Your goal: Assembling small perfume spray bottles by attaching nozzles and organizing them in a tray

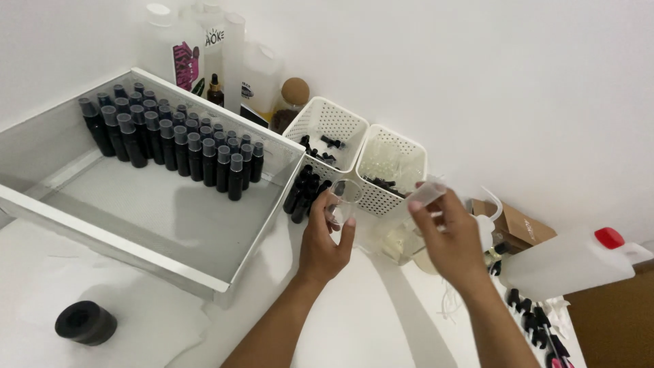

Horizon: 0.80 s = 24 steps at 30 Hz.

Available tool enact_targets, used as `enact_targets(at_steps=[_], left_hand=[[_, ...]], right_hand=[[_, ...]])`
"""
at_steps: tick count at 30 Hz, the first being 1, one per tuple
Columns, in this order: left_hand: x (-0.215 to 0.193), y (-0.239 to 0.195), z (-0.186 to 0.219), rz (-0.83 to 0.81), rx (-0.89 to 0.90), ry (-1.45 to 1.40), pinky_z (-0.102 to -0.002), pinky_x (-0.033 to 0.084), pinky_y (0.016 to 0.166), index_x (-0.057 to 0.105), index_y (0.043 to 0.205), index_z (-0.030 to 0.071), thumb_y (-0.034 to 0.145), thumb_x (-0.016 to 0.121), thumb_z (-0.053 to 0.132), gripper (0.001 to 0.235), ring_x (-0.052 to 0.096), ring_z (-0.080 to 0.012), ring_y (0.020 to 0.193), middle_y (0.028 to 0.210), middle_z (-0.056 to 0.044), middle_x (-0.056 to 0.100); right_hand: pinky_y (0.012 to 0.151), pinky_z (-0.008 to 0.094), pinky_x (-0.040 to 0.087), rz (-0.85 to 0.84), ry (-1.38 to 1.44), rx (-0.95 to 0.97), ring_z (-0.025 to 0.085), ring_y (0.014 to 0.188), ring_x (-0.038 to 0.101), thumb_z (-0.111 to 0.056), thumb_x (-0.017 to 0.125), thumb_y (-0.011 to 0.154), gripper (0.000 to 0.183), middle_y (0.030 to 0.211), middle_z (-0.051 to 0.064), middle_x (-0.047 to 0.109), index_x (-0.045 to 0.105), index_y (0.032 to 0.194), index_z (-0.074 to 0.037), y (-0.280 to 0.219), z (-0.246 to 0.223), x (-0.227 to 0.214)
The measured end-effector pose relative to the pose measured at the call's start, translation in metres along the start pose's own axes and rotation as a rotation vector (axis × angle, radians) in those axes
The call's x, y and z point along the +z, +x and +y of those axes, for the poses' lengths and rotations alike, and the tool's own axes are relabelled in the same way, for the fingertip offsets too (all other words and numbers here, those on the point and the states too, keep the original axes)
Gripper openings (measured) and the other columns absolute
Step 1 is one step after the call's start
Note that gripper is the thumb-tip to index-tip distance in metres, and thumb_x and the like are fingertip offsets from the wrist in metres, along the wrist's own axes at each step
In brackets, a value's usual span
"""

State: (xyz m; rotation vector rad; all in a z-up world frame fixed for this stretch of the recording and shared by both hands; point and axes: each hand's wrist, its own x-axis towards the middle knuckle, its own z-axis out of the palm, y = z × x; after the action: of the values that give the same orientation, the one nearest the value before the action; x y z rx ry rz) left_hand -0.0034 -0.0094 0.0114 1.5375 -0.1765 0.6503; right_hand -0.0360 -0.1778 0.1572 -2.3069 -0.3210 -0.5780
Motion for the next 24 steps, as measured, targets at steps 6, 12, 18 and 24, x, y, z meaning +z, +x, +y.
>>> enact_targets(at_steps=[6, 12, 18, 24], left_hand=[[0.003, -0.002, 0.007, -0.043, 0.021, 0.014, -0.041, 0.055, 0.072, 0.046, 0.139, 0.006, 0.09, 0.07, 0.029, 0.06, 0.068, -0.0276, 0.077, 0.113, -0.013, 0.067], [0.001, -0.004, 0.01, -0.106, 0.037, 0.08, -0.04, 0.056, 0.07, 0.046, 0.138, 0.01, 0.093, 0.068, 0.034, 0.056, 0.068, -0.0258, 0.077, 0.112, -0.011, 0.068], [0.001, -0.004, 0.007, -0.156, 0.025, 0.118, -0.042, 0.057, 0.071, 0.045, 0.14, 0.008, 0.093, 0.067, 0.038, 0.061, 0.07, -0.0284, 0.08, 0.107, -0.015, 0.069], [0.001, -0.004, 0.007, -0.205, 0.075, 0.141, -0.041, 0.059, 0.071, 0.043, 0.142, 0.005, 0.096, 0.063, 0.035, 0.059, 0.072, -0.0275, 0.082, 0.113, -0.018, 0.07]], right_hand=[[0.11, 0.045, 0.058, 0.061, 0.517, -0.155, 0.022, 0.112, 0.065, -0.041, 0.034, 0.112, 0.052, 0.107, 0.006, 0.057, 0.031, 0.153, -0.009, 0.012, -0.012, -0.064], [0.05, 0.027, 0.054, -0.124, 0.363, -0.184, 0.014, 0.061, 0.056, -0.032, 0.029, 0.11, 0.045, 0.098, 0.009, 0.051, 0.03, 0.148, -0.008, 0.013, 0.021, -0.058], [0.039, 0.022, 0.045, -0.281, 0.296, -0.22, 0.011, 0.044, 0.051, -0.012, 0.032, 0.105, 0.033, 0.087, 0.009, 0.054, 0.024, 0.136, -0.006, 0.004, 0.052, -0.022], [0.055, 0.044, 0.054, -0.362, -0.149, -0.128, 0.024, 0.051, 0.064, -0.027, 0.038, 0.106, 0.037, 0.063, 0.005, 0.067, 0.037, 0.138, -0.008, 0.008, 0.013, -0.028]])
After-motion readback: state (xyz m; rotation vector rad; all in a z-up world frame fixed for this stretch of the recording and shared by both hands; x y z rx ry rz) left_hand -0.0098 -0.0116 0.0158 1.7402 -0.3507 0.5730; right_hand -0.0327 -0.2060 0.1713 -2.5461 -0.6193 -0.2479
